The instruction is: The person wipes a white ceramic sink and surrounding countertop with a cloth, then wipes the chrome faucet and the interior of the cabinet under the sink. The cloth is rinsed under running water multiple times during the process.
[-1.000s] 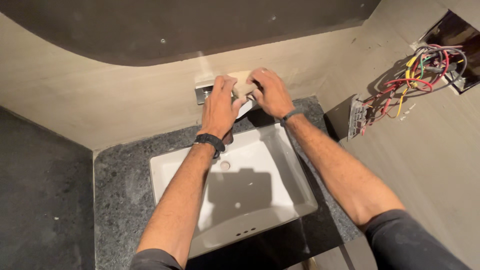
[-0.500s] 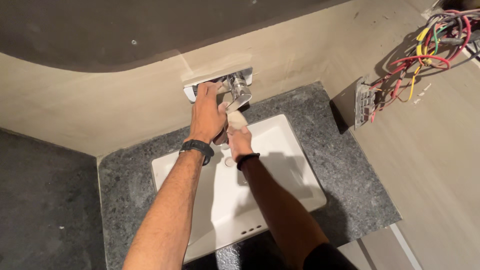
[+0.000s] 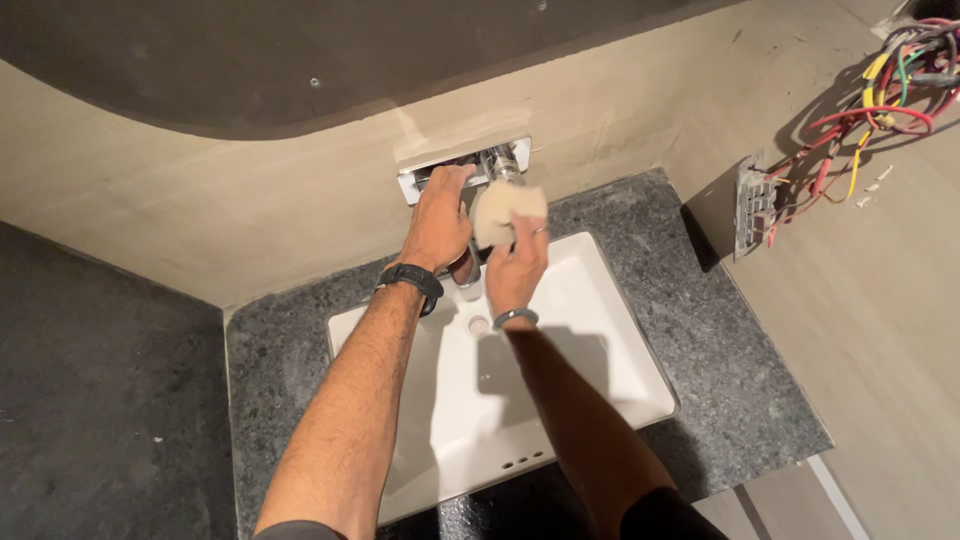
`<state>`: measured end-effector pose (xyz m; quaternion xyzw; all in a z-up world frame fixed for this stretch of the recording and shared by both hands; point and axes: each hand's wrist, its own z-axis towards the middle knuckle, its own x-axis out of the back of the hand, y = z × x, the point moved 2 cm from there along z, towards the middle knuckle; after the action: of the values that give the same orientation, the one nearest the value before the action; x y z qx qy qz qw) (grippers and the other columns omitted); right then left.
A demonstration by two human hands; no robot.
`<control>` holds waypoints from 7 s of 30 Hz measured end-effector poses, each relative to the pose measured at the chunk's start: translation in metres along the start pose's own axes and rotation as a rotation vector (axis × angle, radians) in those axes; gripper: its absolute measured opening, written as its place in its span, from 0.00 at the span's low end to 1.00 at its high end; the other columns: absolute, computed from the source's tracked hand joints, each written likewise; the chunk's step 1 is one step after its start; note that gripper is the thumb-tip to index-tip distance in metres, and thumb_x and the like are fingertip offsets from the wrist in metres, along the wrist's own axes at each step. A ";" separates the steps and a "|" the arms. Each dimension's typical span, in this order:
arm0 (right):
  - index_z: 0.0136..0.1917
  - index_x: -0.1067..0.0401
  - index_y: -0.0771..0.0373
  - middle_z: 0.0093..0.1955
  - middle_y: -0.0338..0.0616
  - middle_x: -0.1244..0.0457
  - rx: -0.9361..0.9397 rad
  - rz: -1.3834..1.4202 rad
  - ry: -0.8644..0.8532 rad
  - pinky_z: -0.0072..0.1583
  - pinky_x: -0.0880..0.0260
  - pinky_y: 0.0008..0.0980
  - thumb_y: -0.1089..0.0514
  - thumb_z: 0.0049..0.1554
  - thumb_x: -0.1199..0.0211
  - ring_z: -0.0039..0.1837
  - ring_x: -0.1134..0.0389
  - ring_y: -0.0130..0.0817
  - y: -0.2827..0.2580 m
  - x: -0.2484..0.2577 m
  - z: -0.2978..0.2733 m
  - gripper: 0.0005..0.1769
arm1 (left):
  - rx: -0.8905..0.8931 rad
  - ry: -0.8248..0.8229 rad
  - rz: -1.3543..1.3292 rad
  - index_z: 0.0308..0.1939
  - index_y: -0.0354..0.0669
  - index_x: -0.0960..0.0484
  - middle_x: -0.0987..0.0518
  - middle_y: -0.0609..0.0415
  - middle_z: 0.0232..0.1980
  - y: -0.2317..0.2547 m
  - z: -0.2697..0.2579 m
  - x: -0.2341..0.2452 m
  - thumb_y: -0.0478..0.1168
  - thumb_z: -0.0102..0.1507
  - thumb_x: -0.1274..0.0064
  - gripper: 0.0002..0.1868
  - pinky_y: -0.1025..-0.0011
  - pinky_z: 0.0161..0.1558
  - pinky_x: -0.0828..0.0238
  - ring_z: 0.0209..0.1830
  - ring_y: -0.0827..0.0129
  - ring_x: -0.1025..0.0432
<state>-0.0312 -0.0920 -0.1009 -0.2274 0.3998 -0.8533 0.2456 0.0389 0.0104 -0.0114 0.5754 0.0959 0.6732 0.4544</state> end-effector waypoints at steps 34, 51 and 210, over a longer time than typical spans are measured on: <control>0.61 0.31 0.65 0.58 0.49 0.35 -0.310 0.186 0.052 0.63 0.35 0.38 0.72 0.53 0.40 0.61 0.35 0.41 0.082 0.000 -0.056 0.22 | -0.017 -0.087 -0.090 0.73 0.36 0.38 0.34 0.40 0.68 -0.007 -0.011 0.015 0.23 0.60 0.57 0.34 0.57 0.66 0.36 0.68 0.44 0.36; 0.49 0.20 0.53 0.57 0.37 0.30 1.060 -0.614 -0.791 0.67 0.42 0.50 0.57 0.54 0.37 0.69 0.38 0.44 -0.084 0.000 0.120 0.10 | 0.058 0.278 -0.218 0.77 0.38 0.48 0.40 0.38 0.72 -0.002 -0.043 0.016 0.18 0.58 0.59 0.43 0.56 0.59 0.28 0.61 0.48 0.29; 0.46 0.28 0.69 0.42 0.55 0.36 -0.335 0.146 -1.062 0.47 0.34 0.46 0.54 0.58 0.34 0.44 0.34 0.52 0.028 -0.149 -0.276 0.14 | 0.476 -0.134 0.584 0.46 0.47 0.12 0.19 0.53 0.59 -0.261 -0.216 0.094 0.33 0.52 0.37 0.18 0.55 0.59 0.33 0.58 0.54 0.28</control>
<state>-0.0701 0.1398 -0.3112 -0.6335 0.3660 -0.5274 0.4320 -0.0093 0.3114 -0.1861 0.7105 0.0517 0.6943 0.1022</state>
